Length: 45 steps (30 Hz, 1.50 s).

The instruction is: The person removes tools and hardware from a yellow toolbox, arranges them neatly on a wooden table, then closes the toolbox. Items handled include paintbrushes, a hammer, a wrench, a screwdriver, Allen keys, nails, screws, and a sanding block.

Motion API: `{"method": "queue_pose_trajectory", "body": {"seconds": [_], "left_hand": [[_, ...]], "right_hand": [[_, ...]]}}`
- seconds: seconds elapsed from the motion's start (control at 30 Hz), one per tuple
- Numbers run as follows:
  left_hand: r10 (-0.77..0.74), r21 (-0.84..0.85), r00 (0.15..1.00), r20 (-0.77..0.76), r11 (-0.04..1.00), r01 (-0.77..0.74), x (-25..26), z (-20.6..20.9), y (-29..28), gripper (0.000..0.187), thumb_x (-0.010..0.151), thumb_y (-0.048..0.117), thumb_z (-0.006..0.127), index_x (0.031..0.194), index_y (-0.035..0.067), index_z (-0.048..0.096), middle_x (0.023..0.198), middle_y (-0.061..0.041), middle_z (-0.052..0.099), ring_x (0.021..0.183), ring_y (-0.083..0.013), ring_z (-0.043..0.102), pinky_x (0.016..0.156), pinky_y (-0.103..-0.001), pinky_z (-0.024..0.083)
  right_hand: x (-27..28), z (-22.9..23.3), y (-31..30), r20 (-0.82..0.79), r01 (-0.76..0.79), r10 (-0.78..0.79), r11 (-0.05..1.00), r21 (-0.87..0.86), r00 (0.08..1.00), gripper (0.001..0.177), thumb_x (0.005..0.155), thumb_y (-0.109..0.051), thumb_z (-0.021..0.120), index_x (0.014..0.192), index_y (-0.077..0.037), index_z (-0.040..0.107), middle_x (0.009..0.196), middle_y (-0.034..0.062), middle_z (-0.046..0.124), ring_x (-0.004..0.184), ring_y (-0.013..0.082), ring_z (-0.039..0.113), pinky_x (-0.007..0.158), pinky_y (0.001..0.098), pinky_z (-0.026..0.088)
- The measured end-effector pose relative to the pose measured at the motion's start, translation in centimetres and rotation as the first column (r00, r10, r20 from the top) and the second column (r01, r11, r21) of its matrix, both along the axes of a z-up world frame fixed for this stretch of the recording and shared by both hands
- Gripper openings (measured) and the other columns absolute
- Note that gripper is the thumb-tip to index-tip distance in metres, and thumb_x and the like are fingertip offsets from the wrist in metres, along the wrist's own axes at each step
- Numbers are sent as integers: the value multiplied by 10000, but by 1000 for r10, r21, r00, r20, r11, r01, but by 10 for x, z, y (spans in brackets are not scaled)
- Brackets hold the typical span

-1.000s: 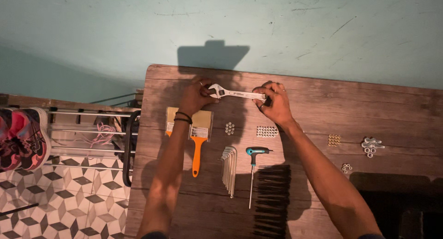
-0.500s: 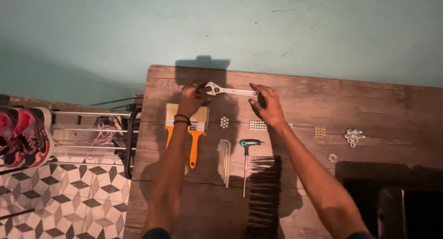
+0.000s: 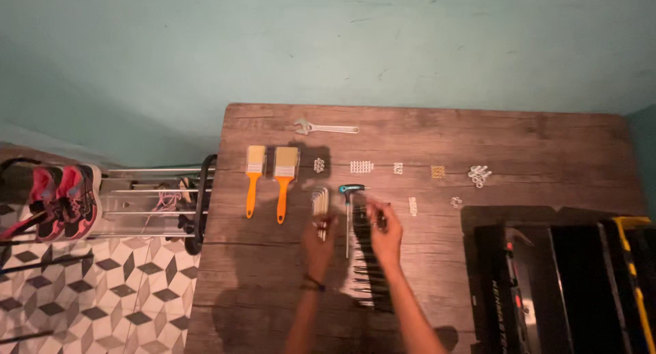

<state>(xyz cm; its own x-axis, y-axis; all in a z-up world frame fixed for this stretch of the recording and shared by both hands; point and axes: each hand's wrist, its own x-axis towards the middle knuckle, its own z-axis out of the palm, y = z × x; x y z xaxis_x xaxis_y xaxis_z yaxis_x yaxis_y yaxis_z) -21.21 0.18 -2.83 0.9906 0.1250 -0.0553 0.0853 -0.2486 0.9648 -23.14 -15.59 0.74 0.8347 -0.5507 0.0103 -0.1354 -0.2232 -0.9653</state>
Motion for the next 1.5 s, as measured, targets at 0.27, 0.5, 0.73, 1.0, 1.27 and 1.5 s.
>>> {"method": "queue_pose_trajectory", "body": {"seconds": [0.27,0.5,0.73,1.0,1.27,1.5], "left_hand": [[-126,-258,991,49,957,134,-113,30,-43,154,940,157,737,1010,20,739,943,-66,737,839,-114,679,749,-286,561],[-170,-148,981,97,972,183,-135,68,-89,171,939,175,739,1033,32,748,892,-88,769,789,-153,719,712,-300,569],[-324,29,934,148,946,323,-185,127,-170,196,978,179,708,1116,48,754,957,-84,755,804,-178,722,711,-298,564],[-380,199,882,279,921,334,-251,117,-271,331,1075,200,555,1355,31,605,1304,-202,594,1221,-371,572,1038,-441,457],[-252,219,899,359,959,181,-273,76,-320,425,1115,164,431,1468,-72,419,1455,-285,451,1360,-446,466,1149,-472,395],[-225,239,905,360,960,143,-276,76,-322,407,1113,174,431,1445,-60,454,1453,-274,478,1343,-438,500,1133,-460,418]], "right_hand": [[-104,44,6,75,-98,87,983,158,993,207,1001,-144,650,1146,-30,743,1094,59,711,993,135,639,858,264,503],[-143,88,-48,154,-38,20,993,113,988,203,1006,-141,639,1143,-32,741,1076,30,725,876,103,651,743,240,517],[-212,105,-128,191,-12,-17,989,148,981,206,1013,-128,652,1182,-38,729,1020,7,700,837,76,625,761,225,510],[-283,41,-235,113,147,-208,906,396,972,200,1004,-106,674,1189,-53,727,932,-17,689,824,56,612,749,219,523],[-316,-49,-291,-265,155,-163,987,-49,950,561,785,-187,819,1316,-111,654,942,90,717,867,236,679,817,369,553],[-324,-68,-269,-365,46,-241,883,-468,899,779,592,-234,934,1276,-140,574,1185,218,618,1091,474,577,923,538,482]]}}
